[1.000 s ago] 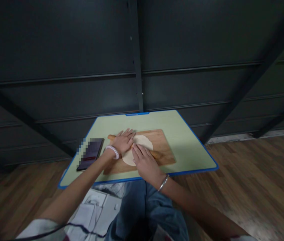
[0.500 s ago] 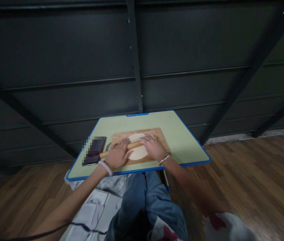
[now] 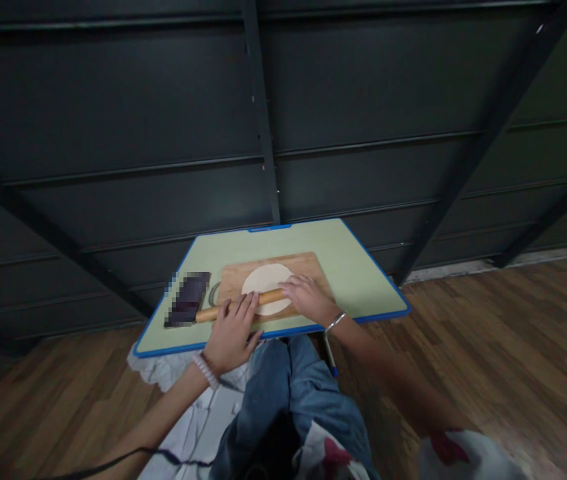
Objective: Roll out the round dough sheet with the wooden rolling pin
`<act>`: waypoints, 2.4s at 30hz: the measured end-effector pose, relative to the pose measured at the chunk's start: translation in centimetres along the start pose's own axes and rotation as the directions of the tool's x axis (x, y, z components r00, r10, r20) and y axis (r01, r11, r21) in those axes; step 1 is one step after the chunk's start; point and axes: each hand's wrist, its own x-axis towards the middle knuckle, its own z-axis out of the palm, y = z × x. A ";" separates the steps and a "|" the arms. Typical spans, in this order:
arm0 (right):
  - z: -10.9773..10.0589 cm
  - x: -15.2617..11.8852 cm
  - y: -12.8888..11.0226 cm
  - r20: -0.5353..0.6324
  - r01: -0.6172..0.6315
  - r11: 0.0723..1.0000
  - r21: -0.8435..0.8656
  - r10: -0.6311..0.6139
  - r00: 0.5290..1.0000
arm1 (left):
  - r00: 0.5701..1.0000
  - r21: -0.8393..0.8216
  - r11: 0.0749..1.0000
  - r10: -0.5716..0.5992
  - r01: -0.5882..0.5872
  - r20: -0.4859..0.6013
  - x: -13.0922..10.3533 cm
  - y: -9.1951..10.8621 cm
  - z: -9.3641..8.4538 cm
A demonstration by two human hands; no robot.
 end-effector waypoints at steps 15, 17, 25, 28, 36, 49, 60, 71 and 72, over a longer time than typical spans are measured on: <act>-0.9 -3.0 -2.9 0.005 -0.024 0.998 -0.053 0.025 1.000 | 0.995 -0.068 0.993 0.093 -0.095 -0.040 -1.6 -0.7 -0.7; -0.9 -3.3 -3.4 0.006 -0.044 0.995 -0.089 0.045 0.999 | 0.997 -0.061 0.995 0.073 -0.075 -0.034 -1.2 -1.2 -0.8; -0.9 -4.7 -4.6 0.008 -0.065 0.985 -0.163 0.067 0.998 | 0.987 -0.068 0.997 -0.050 0.040 -0.155 -2.0 -0.7 0.4; -0.7 -5.0 -4.0 0.028 -0.029 0.992 -0.123 0.033 0.999 | 0.987 -0.157 0.987 -0.059 0.035 -0.151 -1.8 -1.1 0.4; 0.2 -4.0 -3.1 -0.034 -0.020 0.984 -0.177 0.014 0.999 | 0.994 -0.227 0.973 0.026 -0.049 -0.106 -0.2 -2.4 0.5; 0.7 2.0 -0.3 -0.049 -0.180 0.943 -0.281 0.173 0.984 | 0.998 -0.163 0.986 0.049 -0.043 0.028 6.8 -6.0 1.2; 0.8 7.8 4.2 -0.008 -0.201 0.936 -0.288 0.208 0.978 | 0.989 -0.155 0.988 -0.005 0.028 0.147 12.0 -8.1 2.6; 1.0 12.1 7.2 0.218 -0.212 0.917 -0.339 0.295 0.930 | 0.985 -0.017 0.993 0.116 -0.115 0.129 15.3 -9.3 3.1; 1.0 12.4 7.4 0.216 -0.207 0.918 -0.339 0.290 0.932 | 0.985 -0.006 0.993 0.118 -0.119 0.126 15.7 -9.4 3.3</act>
